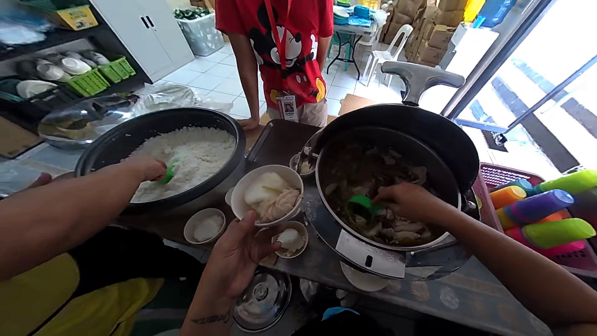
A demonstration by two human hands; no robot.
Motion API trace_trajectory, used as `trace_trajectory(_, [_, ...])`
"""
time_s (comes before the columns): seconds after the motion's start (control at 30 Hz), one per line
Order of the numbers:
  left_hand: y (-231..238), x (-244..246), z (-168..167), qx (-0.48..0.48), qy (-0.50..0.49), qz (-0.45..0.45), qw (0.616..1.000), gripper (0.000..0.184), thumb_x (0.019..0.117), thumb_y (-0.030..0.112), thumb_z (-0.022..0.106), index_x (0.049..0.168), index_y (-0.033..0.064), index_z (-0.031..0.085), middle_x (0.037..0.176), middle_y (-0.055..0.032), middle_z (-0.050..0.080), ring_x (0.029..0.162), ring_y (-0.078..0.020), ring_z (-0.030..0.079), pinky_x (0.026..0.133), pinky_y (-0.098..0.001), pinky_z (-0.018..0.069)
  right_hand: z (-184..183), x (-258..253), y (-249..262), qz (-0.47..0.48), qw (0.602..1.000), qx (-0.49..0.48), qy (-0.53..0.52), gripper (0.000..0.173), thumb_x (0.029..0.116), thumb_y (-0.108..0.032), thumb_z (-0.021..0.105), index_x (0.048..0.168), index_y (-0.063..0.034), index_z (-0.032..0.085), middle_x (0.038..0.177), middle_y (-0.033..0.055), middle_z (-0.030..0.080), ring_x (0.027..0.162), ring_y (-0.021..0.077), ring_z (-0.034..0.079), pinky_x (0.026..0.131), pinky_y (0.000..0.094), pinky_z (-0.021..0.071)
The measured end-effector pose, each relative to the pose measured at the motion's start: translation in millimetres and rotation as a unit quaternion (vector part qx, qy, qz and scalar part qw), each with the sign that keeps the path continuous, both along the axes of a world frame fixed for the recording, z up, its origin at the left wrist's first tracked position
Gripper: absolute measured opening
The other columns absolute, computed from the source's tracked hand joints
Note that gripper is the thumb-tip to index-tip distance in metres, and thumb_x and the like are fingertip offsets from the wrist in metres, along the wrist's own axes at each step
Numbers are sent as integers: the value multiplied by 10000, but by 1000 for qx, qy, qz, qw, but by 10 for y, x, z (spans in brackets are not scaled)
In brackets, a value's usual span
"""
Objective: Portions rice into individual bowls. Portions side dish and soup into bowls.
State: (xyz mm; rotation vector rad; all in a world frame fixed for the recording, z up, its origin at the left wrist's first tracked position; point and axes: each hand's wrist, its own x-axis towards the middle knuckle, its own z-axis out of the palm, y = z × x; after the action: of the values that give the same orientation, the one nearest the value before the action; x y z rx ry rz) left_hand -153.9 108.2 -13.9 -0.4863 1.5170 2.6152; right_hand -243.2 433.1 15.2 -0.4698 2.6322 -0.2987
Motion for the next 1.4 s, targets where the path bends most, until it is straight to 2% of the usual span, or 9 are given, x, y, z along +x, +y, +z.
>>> trace_trajectory(0.27, [-5, 84, 21, -9, -9, 14, 1000, 271, 1117, 188, 261, 1170, 85, 505, 971, -86, 739, 764, -158, 751, 577, -249, 615, -276, -278, -573, 4, 995, 39, 89, 314, 999, -33, 547, 1265, -73, 708, 1266, 165, 677, 1147, 387, 654, 929, 604, 514])
trace_trajectory(0.5, [-43, 131, 8, -11, -11, 13, 1000, 264, 1119, 196, 267, 1192, 85, 495, 971, -82, 736, 772, -158, 750, 589, -259, 618, -221, -284, -395, -60, 985, -159, -40, 297, 1069, -58, 507, 1313, -11, 669, 1283, 216, 670, 1204, 322, 627, 1055, 494, 452])
trace_trajectory(0.57, [-51, 131, 6, -11, -12, 16, 1000, 259, 1117, 191, 272, 1190, 84, 498, 971, -81, 735, 774, -163, 749, 588, -263, 619, -312, -299, -216, -135, 954, -249, -97, 281, 1066, -40, 505, 1302, -1, 653, 1245, 158, 665, 1058, 171, 618, 938, 344, 485])
trace_trajectory(0.63, [-45, 126, 13, -11, -16, 20, 1000, 248, 1116, 189, 287, 1192, 81, 497, 973, -89, 734, 764, -171, 750, 578, -267, 619, -497, -335, -11, -202, 912, -334, -129, 257, 1055, -39, 512, 1262, -15, 663, 1094, 62, 683, 746, 22, 526, 658, 204, 424])
trace_trajectory(0.73, [-36, 114, 13, -8, -16, 7, 1000, 231, 1111, 188, 295, 1263, 92, 440, 1003, -98, 718, 777, -182, 746, 580, -273, 617, -581, -342, 278, -257, 858, -412, -171, 281, 1063, -41, 476, 1305, -13, 616, 946, 9, 662, 524, -30, 383, 477, 141, 320])
trace_trajectory(0.9, [133, 67, 19, -16, -26, -32, 999, 232, 1107, 175, 316, 1308, 85, 390, 984, -104, 707, 769, -193, 742, 586, -286, 619, -340, -127, 636, -286, 817, -486, -117, 294, 1068, -29, 427, 1306, 0, 597, 871, -22, 640, 496, -42, 372, 468, 124, 332])
trace_trajectory(1.13, [636, -112, 65, 0, -55, -123, 991, 319, 1105, 179, 381, 1398, 65, 328, 1035, -144, 669, 819, -233, 729, 633, -323, 618, 343, 113, 995, -242, 808, -537, -1, 315, 1055, -18, 409, 1258, -33, 649, 818, -54, 654, 473, -63, 388, 446, 98, 348])
trace_trajectory(1.27, [897, -211, 78, 10, -63, -154, 986, 323, 1099, 179, 422, 1385, 56, 338, 1038, -151, 655, 809, -239, 726, 637, -328, 617, 689, 199, 1121, -221, 822, -522, 55, 329, 1053, -31, 402, 1262, -37, 655, 885, -39, 674, 474, -63, 373, 439, 100, 330])
trace_trajectory(1.4, [939, -207, 62, 12, -55, -160, 985, 325, 1099, 175, 421, 1390, 62, 335, 1039, -151, 652, 813, -244, 728, 639, -335, 623, 543, 238, 1146, -272, 840, -464, 64, 293, 1057, -23, 443, 1258, -11, 657, 862, -25, 678, 472, -54, 356, 439, 118, 312])
